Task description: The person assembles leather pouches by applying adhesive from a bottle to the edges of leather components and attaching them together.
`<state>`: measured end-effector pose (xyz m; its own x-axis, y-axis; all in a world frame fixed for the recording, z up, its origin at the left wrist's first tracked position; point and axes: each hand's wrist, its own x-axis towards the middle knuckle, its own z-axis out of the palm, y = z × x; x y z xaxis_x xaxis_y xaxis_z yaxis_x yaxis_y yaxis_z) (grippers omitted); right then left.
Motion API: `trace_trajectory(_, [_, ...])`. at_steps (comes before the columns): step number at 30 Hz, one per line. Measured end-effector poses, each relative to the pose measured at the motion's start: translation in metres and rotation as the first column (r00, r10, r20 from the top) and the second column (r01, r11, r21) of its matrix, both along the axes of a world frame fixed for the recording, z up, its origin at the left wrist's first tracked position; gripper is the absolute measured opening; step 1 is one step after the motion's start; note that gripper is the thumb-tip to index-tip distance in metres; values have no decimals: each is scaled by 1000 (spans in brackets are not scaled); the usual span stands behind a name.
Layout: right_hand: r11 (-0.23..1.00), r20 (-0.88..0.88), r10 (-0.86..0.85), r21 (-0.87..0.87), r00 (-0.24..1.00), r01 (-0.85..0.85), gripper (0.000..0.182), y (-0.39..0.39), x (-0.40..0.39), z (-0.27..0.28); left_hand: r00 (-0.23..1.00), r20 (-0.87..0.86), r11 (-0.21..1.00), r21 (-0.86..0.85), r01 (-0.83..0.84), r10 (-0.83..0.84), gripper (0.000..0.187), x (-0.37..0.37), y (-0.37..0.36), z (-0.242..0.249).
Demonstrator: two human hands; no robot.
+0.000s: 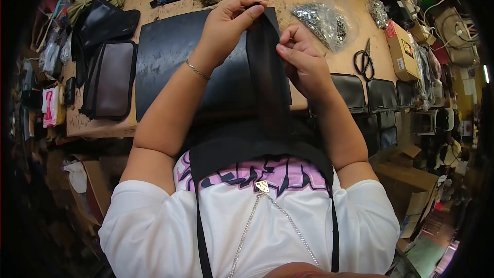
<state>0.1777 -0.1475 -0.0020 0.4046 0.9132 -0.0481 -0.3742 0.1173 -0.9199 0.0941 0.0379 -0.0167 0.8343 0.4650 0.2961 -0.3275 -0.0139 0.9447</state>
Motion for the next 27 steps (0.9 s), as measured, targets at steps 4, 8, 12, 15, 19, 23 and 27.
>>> trace_trajectory(4, [997,8,7,-71,1000,-6,17,3,-2,-1,997,-75,1000,-19,-20,18,17,1,5,-18])
trace_trajectory(8, [987,400,-100,-73,911,140,28,17,3,-16,998,-69,1000,-25,9,-11,15,0,8,-22])
trace_trajectory(12, [946,741,-185,-42,646,320,44,34,20,-15,997,-72,998,60,27,-22,15,1,8,-25])
trace_trajectory(15, [953,810,-109,-80,576,293,40,48,37,-13,998,-32,996,66,59,-57,21,8,9,-28])
trace_trajectory(19, [939,829,-143,-60,541,339,31,60,42,-21,994,-110,994,112,-14,27,31,10,8,-23])
trace_trajectory(23, [898,889,-209,10,406,439,26,70,34,-25,997,-80,998,56,3,1,39,16,14,-41])
trace_trajectory(27, [900,676,-329,13,659,436,19,79,27,-33,997,-78,996,92,-7,14,39,16,12,-41])
